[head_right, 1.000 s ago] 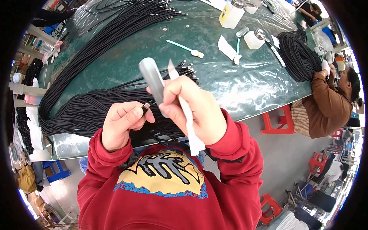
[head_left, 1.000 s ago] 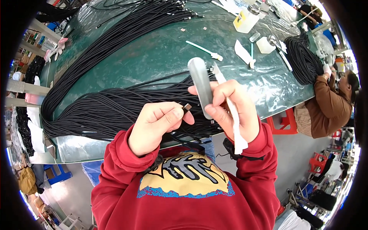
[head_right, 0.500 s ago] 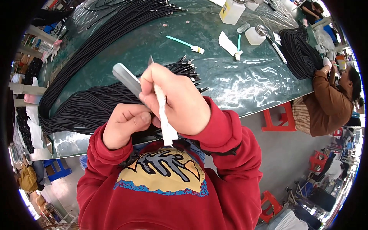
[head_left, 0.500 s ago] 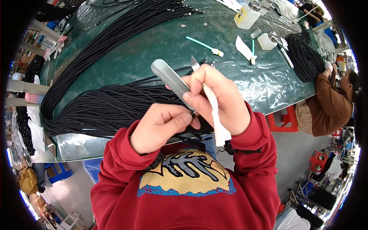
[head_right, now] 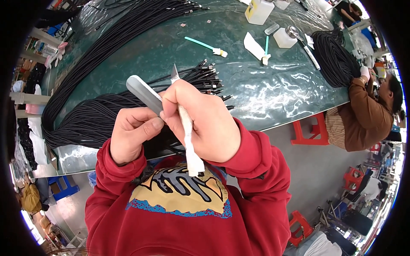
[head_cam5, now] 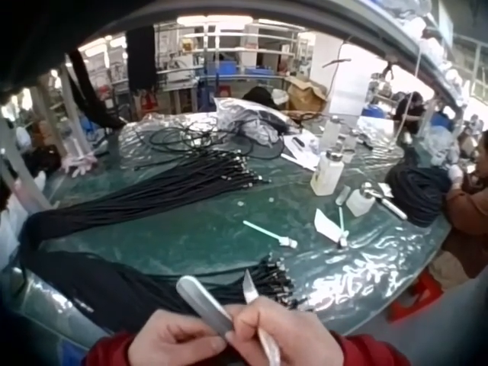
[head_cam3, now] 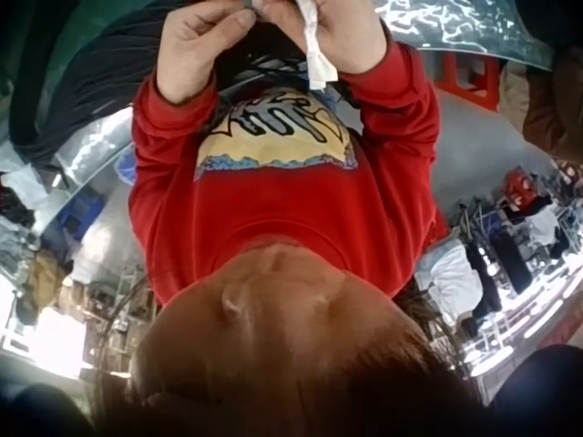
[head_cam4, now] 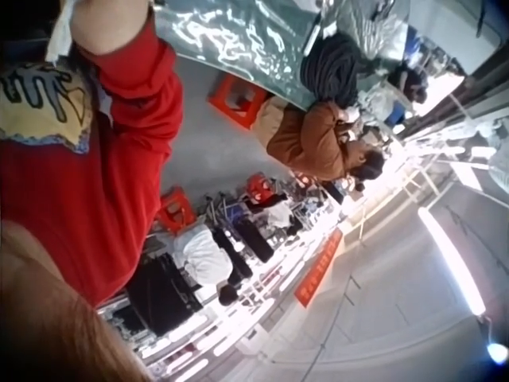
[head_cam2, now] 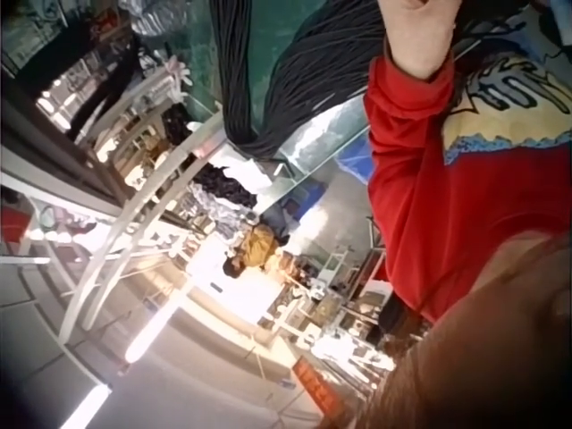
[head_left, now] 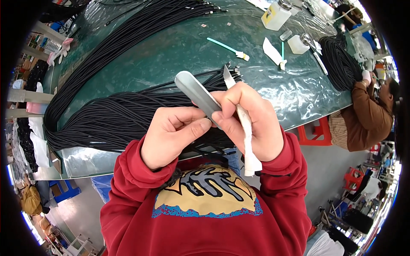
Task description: The person gathers a bundle of cables by hand, holds the connectors together, and scrapes the metal ends with a file. They then use a blade to shave the surface of a connector and wipe it with a cloth before returning the bundle to the table.
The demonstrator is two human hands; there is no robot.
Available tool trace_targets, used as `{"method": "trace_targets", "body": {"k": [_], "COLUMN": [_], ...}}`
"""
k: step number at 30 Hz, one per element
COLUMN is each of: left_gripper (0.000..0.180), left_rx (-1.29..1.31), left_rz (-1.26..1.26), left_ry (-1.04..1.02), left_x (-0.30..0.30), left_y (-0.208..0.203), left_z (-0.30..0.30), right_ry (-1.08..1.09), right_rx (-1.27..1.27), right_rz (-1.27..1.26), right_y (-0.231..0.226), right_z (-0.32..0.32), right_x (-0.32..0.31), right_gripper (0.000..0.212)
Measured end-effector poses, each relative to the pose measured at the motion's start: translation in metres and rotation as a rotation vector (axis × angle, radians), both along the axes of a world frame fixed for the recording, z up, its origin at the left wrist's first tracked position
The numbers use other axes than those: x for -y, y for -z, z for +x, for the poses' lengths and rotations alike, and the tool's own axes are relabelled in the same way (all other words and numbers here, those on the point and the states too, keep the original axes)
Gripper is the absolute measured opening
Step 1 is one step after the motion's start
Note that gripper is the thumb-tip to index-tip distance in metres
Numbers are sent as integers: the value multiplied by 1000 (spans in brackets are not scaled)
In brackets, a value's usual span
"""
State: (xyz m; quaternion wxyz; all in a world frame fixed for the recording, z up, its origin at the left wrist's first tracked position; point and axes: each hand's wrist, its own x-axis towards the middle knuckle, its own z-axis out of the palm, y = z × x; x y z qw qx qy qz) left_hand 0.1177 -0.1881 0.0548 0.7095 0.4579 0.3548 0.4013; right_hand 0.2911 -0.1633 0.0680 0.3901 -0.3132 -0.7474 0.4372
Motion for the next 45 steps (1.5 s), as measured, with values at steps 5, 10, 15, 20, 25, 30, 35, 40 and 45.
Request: {"method": "trace_targets", "body": {"k": [5, 10, 15, 20, 25, 30, 35, 40, 45], "left_gripper": [16, 16, 13, 9, 6, 9, 12, 16, 18], "left_rx": [-49, -75, -97, -360, -375, -211, -436, -615, -808], "left_rz": [-30, -65, -54, 84, 134, 149, 476, 756, 1067], "left_ry": [-26, -48, -87, -119, -225, -214, -281, -416, -427], "left_x": [1, 0, -1, 1, 3, -1, -1, -1, -3], "left_y": [-3, -2, 3, 3, -1, 4, 2, 1, 4], "left_z": [1, 2, 3, 7, 10, 4, 7, 12, 15], "right_ry": [29, 115, 52, 62, 214, 202, 159, 89, 116], "right_rx": [-51, -128, -88, 49, 7, -107, -172, -167, 72], "right_rz": [-140, -77, -99, -29, -48, -111, -124, -120, -39], "right_y": [-5, 0, -1, -6, 3, 4, 2, 5, -1], "right_z": [-12, -10, -1, -13, -14, 3, 5, 3, -7], "right_x": [-10, -11, 2, -6, -20, -9, 3, 8, 1], "right_gripper": [17, 18, 19, 19, 20, 19, 18, 18, 18]}}
